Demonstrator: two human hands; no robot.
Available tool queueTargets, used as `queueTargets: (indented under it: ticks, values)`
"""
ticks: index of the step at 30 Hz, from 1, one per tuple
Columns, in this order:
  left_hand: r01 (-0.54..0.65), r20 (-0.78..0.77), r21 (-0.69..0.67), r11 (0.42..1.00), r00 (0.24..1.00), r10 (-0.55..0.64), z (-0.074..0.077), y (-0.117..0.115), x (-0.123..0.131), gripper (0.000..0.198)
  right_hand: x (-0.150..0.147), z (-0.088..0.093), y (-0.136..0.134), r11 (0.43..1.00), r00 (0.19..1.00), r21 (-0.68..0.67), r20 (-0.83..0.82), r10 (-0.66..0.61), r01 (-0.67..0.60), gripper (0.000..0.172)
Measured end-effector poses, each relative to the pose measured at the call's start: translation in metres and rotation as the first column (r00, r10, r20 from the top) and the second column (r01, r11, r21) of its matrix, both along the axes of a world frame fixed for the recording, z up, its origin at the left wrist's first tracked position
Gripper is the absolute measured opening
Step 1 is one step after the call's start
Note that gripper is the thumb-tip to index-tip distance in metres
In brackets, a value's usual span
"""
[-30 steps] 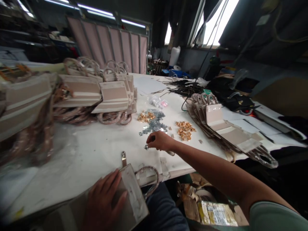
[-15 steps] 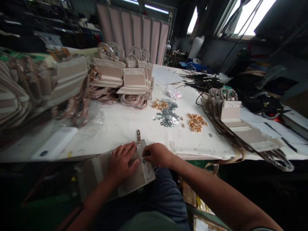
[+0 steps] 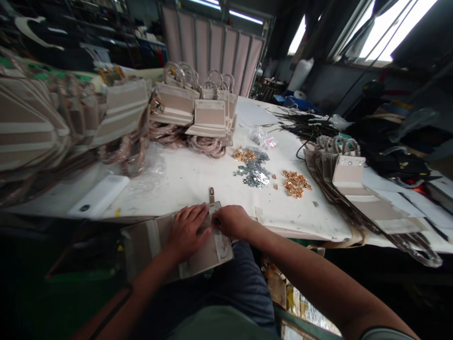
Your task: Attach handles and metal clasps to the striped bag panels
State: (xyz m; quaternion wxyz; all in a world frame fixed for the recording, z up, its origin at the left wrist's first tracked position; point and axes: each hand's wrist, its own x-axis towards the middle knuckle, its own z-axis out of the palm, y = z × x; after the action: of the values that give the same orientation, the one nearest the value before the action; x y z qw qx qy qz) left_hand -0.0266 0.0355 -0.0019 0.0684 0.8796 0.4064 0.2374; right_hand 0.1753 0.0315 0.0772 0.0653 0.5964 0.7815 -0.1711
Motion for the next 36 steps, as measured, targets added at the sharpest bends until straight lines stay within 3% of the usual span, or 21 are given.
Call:
queueTargets:
  ticks: [3,12,20,24,27,31,36]
  values:
    - [-0.008,0.018,0.0,1.0,1.0,0.008,-0.002,0.001,0.0,0.058,-0.002,0.0,0.001,0.999,0.999,0.031,-0.004,0.038,-0.038,0.018]
    - [-0.014,0.028,-0.015,1.0,0.999,0.015,-0.001,0.001,0.001,0.058,0.002,-0.007,-0.006,0.998,0.999,0.056,-0.045,-0.015,0.017,0.009]
    - [-0.007,0.003,-0.022,1.0,1.0,0.007,-0.001,0.002,0.0,0.061,0.011,-0.012,-0.017,0.991,0.986,0.123,-0.165,-0.025,0.046,0.016]
    - [-0.006,-0.013,-0.014,1.0,1.0,0.006,0.0,0.002,0.001,0.061,0.02,-0.008,-0.021,0.986,0.966,0.142,-0.253,-0.052,0.09,0.022]
    - [-0.015,-0.02,0.0,1.0,1.0,0.015,0.0,0.002,0.001,0.06,0.029,0.001,-0.026,0.979,0.957,0.168,-0.283,-0.068,0.119,0.014]
    - [-0.005,-0.035,0.061,0.998,0.999,0.007,-0.003,0.005,0.001,0.059,0.05,0.008,-0.03,0.957,0.936,0.188,-0.318,-0.152,0.22,0.013]
    - [0.012,-0.031,0.233,0.972,0.999,-0.005,-0.015,0.016,-0.001,0.056,0.101,-0.006,-0.012,0.891,0.895,0.158,-0.216,-0.39,0.426,0.016]
